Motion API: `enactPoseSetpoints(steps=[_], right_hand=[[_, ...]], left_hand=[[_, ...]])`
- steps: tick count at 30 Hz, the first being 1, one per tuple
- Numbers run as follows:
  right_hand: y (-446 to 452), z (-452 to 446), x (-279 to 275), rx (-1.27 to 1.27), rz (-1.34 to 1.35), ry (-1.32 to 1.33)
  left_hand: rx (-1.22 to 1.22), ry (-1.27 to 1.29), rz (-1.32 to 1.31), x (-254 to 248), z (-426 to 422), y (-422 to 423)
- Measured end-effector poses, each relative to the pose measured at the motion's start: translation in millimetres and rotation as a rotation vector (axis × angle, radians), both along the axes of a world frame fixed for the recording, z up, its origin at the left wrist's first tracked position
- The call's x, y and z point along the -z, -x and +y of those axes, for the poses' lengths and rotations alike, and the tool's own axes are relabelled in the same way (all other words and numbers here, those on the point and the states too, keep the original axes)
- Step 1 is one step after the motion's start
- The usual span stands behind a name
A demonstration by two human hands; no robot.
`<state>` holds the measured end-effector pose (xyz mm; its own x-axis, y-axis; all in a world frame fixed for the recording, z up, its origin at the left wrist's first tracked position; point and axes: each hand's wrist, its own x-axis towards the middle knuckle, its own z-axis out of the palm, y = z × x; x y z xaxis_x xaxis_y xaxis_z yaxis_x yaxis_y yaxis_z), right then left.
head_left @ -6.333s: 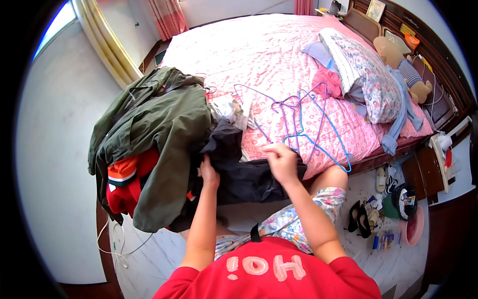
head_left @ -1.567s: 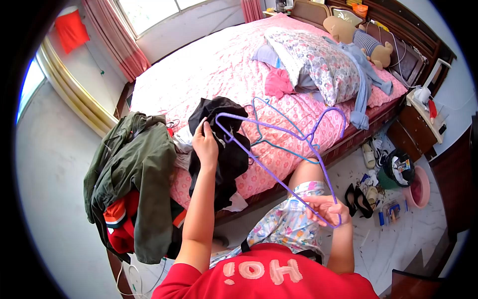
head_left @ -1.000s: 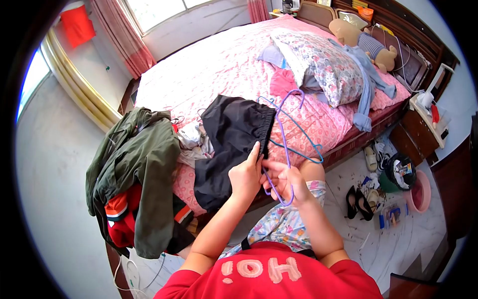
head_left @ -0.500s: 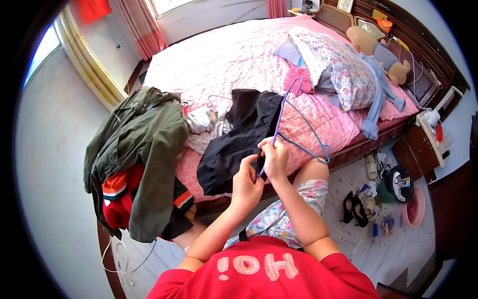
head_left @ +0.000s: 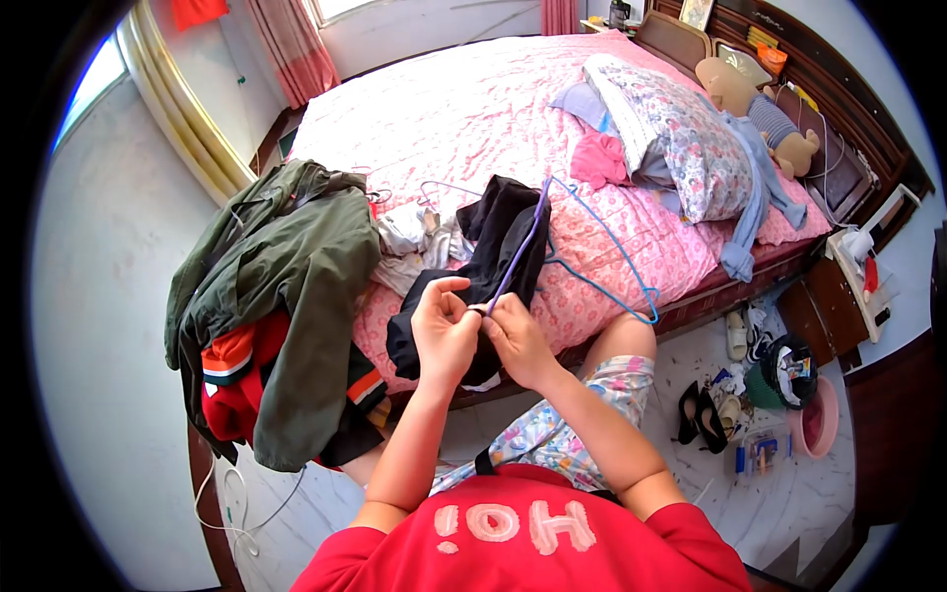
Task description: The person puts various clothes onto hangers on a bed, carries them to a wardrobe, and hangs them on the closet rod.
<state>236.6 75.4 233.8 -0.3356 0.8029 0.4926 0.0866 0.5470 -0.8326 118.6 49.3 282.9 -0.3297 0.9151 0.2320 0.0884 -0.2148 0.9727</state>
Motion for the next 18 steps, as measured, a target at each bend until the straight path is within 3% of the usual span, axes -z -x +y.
enactPoseSetpoints(steps=[2,4,5,7,8,10,12,14,16,18], right_hand=[[-1,0,18,-0.06,0.017,-0.023],[-4,-1,29,-0.172,0.148,0.196],[-4,-2,34,-0.235,0.318,0.334],[-8,-2,37,-0.283,0.378,0.371],[-11,-1,38,-0.335,0.434,0.408],[-19,0,28,-0.286,0.323,0.367],[-19,-4,12,-0.242,0.383,0.383],[-20,2,12,-0.254,0.39,0.319],[-22,9,5,-0.156,0.362,0.276],[-39,36,-16,0.294,0.198,-0.282]], left_hand=[[0.031,0.078,-0.152,2,10,1],[0.064,0.107,-0.194,9,14,1],[0.055,0.097,-0.141,12,11,-2],[0.064,0.003,-0.024,23,3,-7],[0.041,-0.023,0.135,30,-3,-5],[-0.109,-0.206,0.878,8,-23,-12],[-0.085,-0.09,0.972,19,-36,-11],[0.033,0.156,0.729,38,-38,2],[0.036,0.147,0.704,32,-41,14],[0.108,0.157,0.613,15,-43,37]])
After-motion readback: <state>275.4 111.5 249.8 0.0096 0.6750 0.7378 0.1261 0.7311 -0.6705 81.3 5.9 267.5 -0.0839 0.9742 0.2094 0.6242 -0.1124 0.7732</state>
